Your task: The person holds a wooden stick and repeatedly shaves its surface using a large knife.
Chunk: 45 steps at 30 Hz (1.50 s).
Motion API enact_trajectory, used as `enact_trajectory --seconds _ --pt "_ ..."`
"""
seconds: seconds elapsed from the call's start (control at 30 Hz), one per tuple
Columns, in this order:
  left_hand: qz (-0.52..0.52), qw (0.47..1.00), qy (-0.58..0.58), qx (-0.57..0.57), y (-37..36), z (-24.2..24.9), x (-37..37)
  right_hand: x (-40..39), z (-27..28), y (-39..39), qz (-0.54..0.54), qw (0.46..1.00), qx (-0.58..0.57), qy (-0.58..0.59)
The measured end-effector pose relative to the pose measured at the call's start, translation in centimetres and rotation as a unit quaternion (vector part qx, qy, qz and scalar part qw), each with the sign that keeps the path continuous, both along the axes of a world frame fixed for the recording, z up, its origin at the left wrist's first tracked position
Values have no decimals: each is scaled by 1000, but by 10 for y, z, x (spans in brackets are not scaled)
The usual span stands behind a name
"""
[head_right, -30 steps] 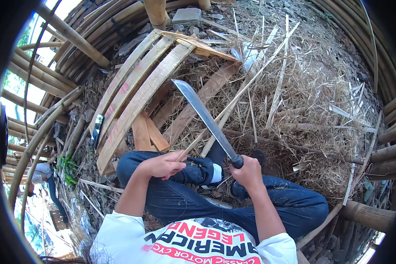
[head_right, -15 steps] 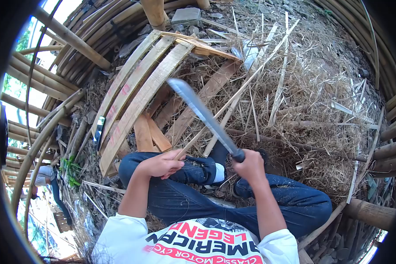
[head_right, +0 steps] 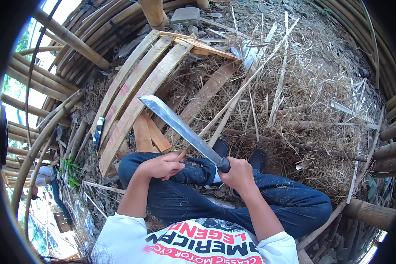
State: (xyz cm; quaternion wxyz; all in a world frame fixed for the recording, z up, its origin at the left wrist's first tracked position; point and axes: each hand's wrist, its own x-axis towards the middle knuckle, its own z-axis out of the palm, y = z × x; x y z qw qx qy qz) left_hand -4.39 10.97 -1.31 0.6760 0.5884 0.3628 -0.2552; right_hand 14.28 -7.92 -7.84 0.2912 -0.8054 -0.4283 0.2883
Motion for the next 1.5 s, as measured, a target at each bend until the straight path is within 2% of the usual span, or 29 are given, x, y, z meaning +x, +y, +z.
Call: enact_trajectory --seconds 0.13,0.2,0.37,0.53,0.7,0.83,0.93,1.07,1.17,1.27,1.4,1.5 --pt "6 1000 -12 -6 0 5 1 29 -2 1 -63 997 -40 -6" --pt "1 1000 -11 30 -3 9 6 48 -11 -1 -61 997 -53 -8" --pt "-4 1000 -10 14 0 4 5 37 -10 -2 -77 996 -36 -38" --pt "-5 1000 -13 1 -1 6 3 19 -10 -3 -95 995 3 19" --pt "-21 1000 -17 4 -2 6 5 6 -3 -6 -13 999 -1 -35" --pt "-13 1000 -18 11 0 -2 0 16 -8 -1 11 999 -9 -46" --pt "-2 1000 -31 4 -2 1 1 48 -11 5 -65 996 -39 -45" --pt "-7 999 -32 27 -1 4 6 67 -21 5 -86 991 -38 -98" --pt "-9 999 -33 5 -1 4 5 46 -9 3 -77 995 -23 -52" --pt "-9 1000 -28 1 -2 2 3 20 -8 -3 10 997 5 -80" --pt "14 1000 -17 -12 1 2 -1 30 -13 3 21 995 0 -101" --pt "13 1000 -26 -11 0 1 1 71 -32 6 -84 991 -35 -95"
